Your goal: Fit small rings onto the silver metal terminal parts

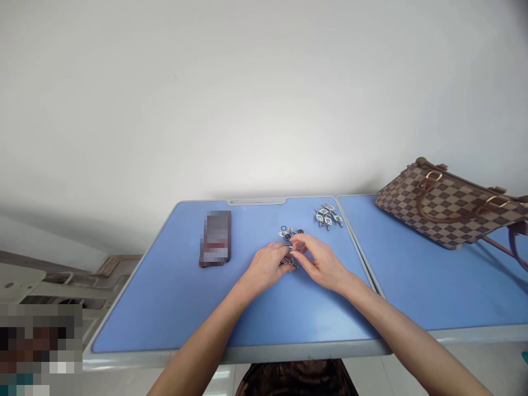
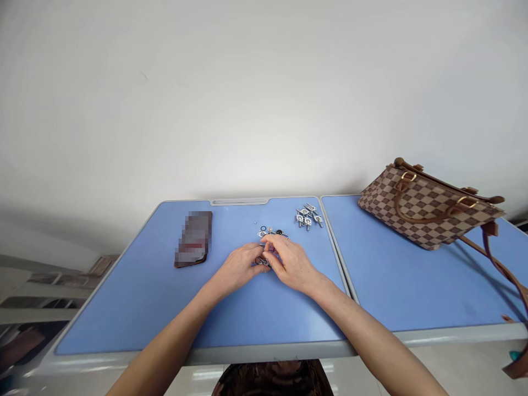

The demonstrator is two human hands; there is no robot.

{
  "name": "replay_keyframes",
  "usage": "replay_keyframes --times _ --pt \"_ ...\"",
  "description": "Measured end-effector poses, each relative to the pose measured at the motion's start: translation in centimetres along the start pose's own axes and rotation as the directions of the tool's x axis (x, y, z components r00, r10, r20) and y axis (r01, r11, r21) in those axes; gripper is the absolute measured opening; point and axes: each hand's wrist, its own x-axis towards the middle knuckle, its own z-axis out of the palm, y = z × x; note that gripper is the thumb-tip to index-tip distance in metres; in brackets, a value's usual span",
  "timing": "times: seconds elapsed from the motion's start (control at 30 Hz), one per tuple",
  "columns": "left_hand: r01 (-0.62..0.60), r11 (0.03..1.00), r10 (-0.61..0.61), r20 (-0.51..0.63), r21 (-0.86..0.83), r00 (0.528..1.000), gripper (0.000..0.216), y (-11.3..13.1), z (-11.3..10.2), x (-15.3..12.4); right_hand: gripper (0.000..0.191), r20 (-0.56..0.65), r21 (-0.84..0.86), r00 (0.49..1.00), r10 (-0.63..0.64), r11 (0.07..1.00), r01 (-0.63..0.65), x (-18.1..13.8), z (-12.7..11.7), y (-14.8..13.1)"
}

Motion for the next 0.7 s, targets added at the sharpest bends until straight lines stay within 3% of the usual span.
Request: replay_keyframes --times 0.2,0.37,0.53,0.7 --pt "0.012 1.0 -0.012 0.01 -0.006 1.0 0.009 0.16 -0.15 0.0 0.022 0.038 0.038 0.999 0.038 0.998 -0.039 -0.11 -0.03 -0.25" --pt "0.016 1.0 -0.016 0.022 -0.002 1.0 0.007 0.16 -0.22 0.07 0.018 0.03 -0.072 0.998 0.048 0.996 -0.046 0.02 -0.18 -0.21" --pt "0.011 0.999 -0.01 0.018 -0.034 1.0 0.009 0.15 -0.16 0.04 0.025 0.112 0.057 0.993 0.043 0.997 -0.05 0.02 -0.37 -0.41" --pt "0.007 0.999 -0.007 0.01 -0.043 1.0 0.009 0.19 -0.1 0.02 0.026 0.119 0.092 0.99 0.077 0.992 -0.088 0.0 -0.35 -0.37"
